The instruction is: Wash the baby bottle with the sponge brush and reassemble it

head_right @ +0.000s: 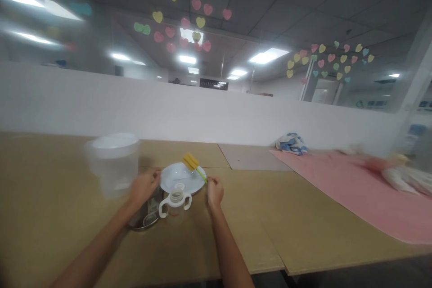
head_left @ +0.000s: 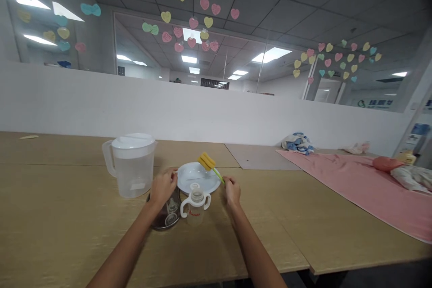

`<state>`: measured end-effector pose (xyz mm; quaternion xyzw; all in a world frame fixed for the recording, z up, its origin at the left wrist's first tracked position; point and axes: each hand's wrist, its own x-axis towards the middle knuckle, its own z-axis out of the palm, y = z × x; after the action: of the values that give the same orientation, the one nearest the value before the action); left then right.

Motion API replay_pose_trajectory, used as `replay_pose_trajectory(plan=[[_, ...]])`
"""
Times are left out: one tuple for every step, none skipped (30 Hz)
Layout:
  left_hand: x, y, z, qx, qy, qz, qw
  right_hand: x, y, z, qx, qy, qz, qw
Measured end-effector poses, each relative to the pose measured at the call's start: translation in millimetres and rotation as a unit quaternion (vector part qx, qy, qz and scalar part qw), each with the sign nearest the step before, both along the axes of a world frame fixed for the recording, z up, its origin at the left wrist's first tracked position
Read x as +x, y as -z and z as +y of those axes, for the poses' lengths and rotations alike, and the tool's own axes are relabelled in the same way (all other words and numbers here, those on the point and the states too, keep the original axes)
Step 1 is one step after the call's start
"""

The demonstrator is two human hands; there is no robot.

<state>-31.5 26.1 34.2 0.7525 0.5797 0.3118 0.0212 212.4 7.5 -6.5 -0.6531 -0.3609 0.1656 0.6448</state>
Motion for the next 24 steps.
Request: replay_pose_trajectory(plan=[[7.3,-4.8,2.8,-0.013,0.040,0.007,0.999,0.4,0.8,0.3,0.006,0.001,-0.003,1.000],[15.2,-9.2,6.6,-0.027,0.074,0.019,0.997,0.8,1.9,0.6,0.013,0.001,-0.006,1.000],[23.2,-13.1,11.0,-0.043,0.099,0.030,0.994,1.1,2.9,0.9,0.019,0.001,-0.008,1.000],[30.9,-16.0,15.7,-0.064,0.119,0.043,0.990,1.5,3.9,1.1,0.024,0.001,-0.009,1.000],[38.0,-17.8,20.5,-0.088,0.134,0.057,0.985,1.7,4.8,1.3,0.027,0.002,-0.011,1.000],[44.1,-18.6,25.0,-0.116,0.147,0.071,0.980,1.9,5.4,1.5,0.029,0.002,-0.012,0.999],[49.0,-18.5,28.9,-0.142,0.156,0.085,0.974,2.0,5.9,1.6,0.030,0.003,-0.013,0.999],[52.6,-17.6,32.3,-0.164,0.163,0.097,0.968,1.9,6.2,1.7,0.028,0.003,-0.013,1.000],[55.2,-16.2,35.0,-0.182,0.168,0.107,0.963,1.8,6.4,1.9,0.025,0.003,-0.012,1.000],[56.9,-14.5,37.1,-0.194,0.171,0.114,0.959,1.4,6.5,2.0,0.021,0.003,-0.011,1.000],[58.1,-12.7,38.6,-0.202,0.172,0.118,0.957,1.0,6.4,2.2,0.016,0.002,-0.011,1.000],[58.8,-11.0,39.7,-0.209,0.173,0.119,0.955,0.5,6.3,2.3,0.013,0.002,-0.010,1.000],[59.4,-9.3,40.3,-0.213,0.173,0.118,0.955,0.0,6.1,2.2,0.011,0.002,-0.011,1.000],[60.0,-7.9,40.7,-0.216,0.173,0.114,0.954,-0.5,5.8,2.0,0.009,0.003,-0.011,1.000],[60.4,-6.7,40.7,-0.216,0.172,0.106,0.955,-0.7,5.3,1.6,0.007,0.004,-0.011,1.000],[60.6,-5.8,40.6,-0.214,0.171,0.096,0.957,-0.8,4.6,0.9,0.002,0.004,-0.011,1.000],[60.3,-5.3,40.3,-0.210,0.170,0.081,0.960,-0.7,3.8,0.0,-0.005,0.007,-0.011,1.000],[59.2,-5.3,39.8,-0.201,0.166,0.063,0.963,-0.5,2.8,-0.9,-0.013,0.011,-0.012,1.000],[57.0,-5.8,39.1,-0.188,0.161,0.040,0.968,-0.3,1.8,-1.9,-0.022,0.016,-0.014,1.000],[53.8,-6.8,38.1,-0.171,0.153,0.012,0.973,-0.3,0.8,-2.9,-0.029,0.023,-0.017,0.999],[49.5,-8.3,36.7,-0.149,0.141,-0.019,0.978,-0.6,-0.1,-3.6,-0.034,0.028,-0.021,0.999],[44.3,-9.9,34.9,-0.125,0.129,-0.053,0.982,-1.2,-0.8,-4.2,-0.034,0.031,-0.028,0.999],[38.4,-11.5,32.6,-0.101,0.117,-0.089,0.984,-2.3,-1.3,-4.6,-0.032,0.031,-0.036,0.998],[32.3,-12.8,29.9,-0.078,0.108,-0.123,0.983,-3.8,-1.6,-4.8,-0.026,0.025,-0.046,0.998]])
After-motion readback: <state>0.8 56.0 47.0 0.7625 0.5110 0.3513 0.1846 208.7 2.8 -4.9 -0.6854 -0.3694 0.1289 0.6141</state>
